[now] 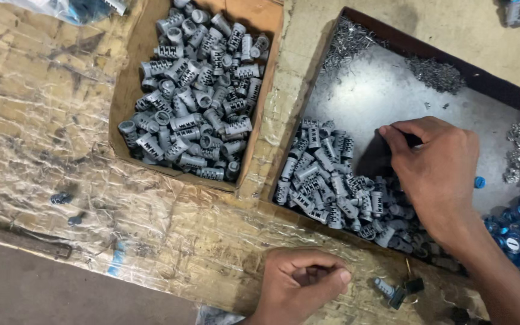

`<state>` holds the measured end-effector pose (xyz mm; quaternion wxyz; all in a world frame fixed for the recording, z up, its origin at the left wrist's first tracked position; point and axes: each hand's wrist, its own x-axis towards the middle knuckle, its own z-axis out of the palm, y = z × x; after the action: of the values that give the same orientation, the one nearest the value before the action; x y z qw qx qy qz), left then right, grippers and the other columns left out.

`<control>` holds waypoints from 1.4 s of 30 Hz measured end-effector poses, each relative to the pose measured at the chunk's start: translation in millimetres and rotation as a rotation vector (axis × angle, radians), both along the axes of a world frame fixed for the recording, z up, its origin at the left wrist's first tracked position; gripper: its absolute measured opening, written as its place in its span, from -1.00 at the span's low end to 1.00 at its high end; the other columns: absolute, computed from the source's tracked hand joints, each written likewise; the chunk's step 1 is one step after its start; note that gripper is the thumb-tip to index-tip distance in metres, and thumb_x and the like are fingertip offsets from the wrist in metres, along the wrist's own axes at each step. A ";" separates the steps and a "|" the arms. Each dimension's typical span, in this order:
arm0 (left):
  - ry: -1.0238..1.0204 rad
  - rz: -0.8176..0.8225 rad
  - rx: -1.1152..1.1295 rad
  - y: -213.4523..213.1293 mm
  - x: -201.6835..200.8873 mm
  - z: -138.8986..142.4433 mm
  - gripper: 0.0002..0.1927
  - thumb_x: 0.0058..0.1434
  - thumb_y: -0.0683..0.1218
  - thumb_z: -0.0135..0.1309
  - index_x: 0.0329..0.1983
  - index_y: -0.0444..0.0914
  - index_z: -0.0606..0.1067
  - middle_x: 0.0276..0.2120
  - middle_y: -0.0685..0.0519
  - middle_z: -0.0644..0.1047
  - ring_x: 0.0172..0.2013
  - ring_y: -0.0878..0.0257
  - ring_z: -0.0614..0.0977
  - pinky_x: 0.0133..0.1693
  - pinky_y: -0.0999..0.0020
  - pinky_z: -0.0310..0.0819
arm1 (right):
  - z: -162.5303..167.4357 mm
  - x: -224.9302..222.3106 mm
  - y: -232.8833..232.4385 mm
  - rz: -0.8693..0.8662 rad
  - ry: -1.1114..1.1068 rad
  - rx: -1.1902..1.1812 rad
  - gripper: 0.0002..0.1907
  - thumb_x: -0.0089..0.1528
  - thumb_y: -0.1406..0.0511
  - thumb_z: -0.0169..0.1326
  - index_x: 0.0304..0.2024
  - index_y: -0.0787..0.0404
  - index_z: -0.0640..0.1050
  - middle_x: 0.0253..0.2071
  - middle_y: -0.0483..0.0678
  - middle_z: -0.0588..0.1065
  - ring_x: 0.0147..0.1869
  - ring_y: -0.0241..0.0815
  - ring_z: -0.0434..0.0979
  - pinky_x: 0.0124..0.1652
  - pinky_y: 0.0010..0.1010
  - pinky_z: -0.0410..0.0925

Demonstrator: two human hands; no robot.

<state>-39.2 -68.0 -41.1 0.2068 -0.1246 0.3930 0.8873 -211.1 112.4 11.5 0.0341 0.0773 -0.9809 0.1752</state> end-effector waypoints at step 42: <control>0.138 -0.222 0.135 8.0 36.2 42.6 -0.87 0.45 -0.25 0.16 -0.10 -0.47 0.62 -0.38 0.01 0.59 -0.51 0.49 0.43 -0.49 0.52 0.22 | 2.2 264.4 0.0 -0.240 0.212 -0.586 -0.65 0.20 0.38 0.31 -0.06 0.37 0.47 -0.30 0.02 0.56 -0.28 -0.33 0.66 -0.32 -0.56 0.49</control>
<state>-2.9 -60.1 1.5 0.2839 -0.0048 0.3572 0.8898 53.3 112.4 13.7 0.1772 -0.0342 -0.8818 0.4356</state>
